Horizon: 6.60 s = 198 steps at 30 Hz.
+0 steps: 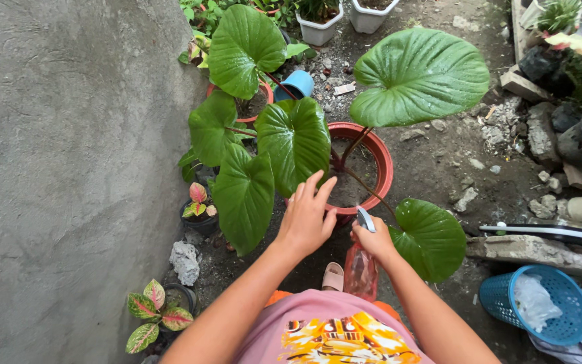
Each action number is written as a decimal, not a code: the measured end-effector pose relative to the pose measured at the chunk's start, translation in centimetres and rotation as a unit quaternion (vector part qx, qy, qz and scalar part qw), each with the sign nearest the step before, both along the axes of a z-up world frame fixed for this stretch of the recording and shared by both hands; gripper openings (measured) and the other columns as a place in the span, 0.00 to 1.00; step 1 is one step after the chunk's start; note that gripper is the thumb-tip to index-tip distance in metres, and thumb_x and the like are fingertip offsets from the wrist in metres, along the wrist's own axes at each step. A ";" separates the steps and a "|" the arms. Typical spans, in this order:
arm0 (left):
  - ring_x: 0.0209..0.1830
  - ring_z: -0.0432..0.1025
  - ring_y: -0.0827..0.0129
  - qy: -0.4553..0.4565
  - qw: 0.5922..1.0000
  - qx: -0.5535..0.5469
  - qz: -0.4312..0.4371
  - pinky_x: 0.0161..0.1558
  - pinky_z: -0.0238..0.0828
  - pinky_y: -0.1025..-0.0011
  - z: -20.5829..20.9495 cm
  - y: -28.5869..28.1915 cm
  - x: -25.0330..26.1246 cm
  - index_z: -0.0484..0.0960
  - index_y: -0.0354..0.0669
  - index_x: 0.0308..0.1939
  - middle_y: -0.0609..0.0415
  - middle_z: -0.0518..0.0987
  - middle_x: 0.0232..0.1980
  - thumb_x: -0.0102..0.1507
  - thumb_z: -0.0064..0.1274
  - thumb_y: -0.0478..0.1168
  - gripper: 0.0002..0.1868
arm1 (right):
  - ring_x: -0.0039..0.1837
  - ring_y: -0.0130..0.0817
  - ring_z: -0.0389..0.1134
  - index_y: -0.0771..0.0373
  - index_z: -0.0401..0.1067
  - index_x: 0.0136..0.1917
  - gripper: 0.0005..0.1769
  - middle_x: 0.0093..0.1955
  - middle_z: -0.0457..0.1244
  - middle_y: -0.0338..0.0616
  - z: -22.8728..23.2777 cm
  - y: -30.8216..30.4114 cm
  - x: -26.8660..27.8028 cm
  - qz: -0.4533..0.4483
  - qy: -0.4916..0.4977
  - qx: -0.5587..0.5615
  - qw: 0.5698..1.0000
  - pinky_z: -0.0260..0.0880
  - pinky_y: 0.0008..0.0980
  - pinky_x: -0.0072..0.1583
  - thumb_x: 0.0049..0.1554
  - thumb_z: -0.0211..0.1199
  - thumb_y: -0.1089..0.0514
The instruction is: The person sprays water onto the leaves of a potted plant in an outdoor garden area. The person uses a spray bottle, misting the surface and underside of different leaves while occasionally touching the plant with their other hand.
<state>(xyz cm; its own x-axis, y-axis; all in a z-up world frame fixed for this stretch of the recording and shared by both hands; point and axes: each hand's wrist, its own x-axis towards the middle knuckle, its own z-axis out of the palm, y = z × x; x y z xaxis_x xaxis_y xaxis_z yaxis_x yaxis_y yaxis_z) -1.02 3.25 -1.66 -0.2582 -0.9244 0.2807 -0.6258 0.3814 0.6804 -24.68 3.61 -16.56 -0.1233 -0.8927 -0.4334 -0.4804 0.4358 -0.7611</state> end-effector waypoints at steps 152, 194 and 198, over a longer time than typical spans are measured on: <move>0.64 0.69 0.66 0.597 0.705 0.371 -0.089 0.60 0.73 0.58 0.2 -6.0 -42.4 0.50 0.59 0.74 0.56 0.70 0.65 0.54 0.65 0.38 0.50 | 0.63 0.43 0.69 0.69 0.68 0.58 0.22 0.58 0.67 0.52 20.3 -16.7 -34.1 0.299 -0.471 0.036 0.829 0.69 0.42 0.68 0.49 0.56 0.64; 0.54 0.76 0.67 0.535 0.744 0.374 -0.143 0.57 0.76 0.61 1.2 -7.9 -39.0 0.72 0.37 0.65 0.51 0.80 0.56 0.58 0.66 0.43 0.34 | 0.64 0.42 0.70 0.70 0.70 0.58 0.23 0.57 0.68 0.53 24.7 -17.6 -30.5 0.275 -0.441 -0.017 0.854 0.68 0.38 0.69 0.48 0.55 0.67; 0.55 0.75 0.69 0.484 0.802 0.337 -0.096 0.58 0.75 0.65 2.0 -8.0 -39.1 0.71 0.39 0.66 0.52 0.80 0.56 0.55 0.67 0.44 0.37 | 0.63 0.40 0.70 0.69 0.71 0.58 0.21 0.57 0.68 0.51 24.1 -17.8 -30.4 0.274 -0.427 -0.048 0.861 0.68 0.37 0.69 0.50 0.56 0.67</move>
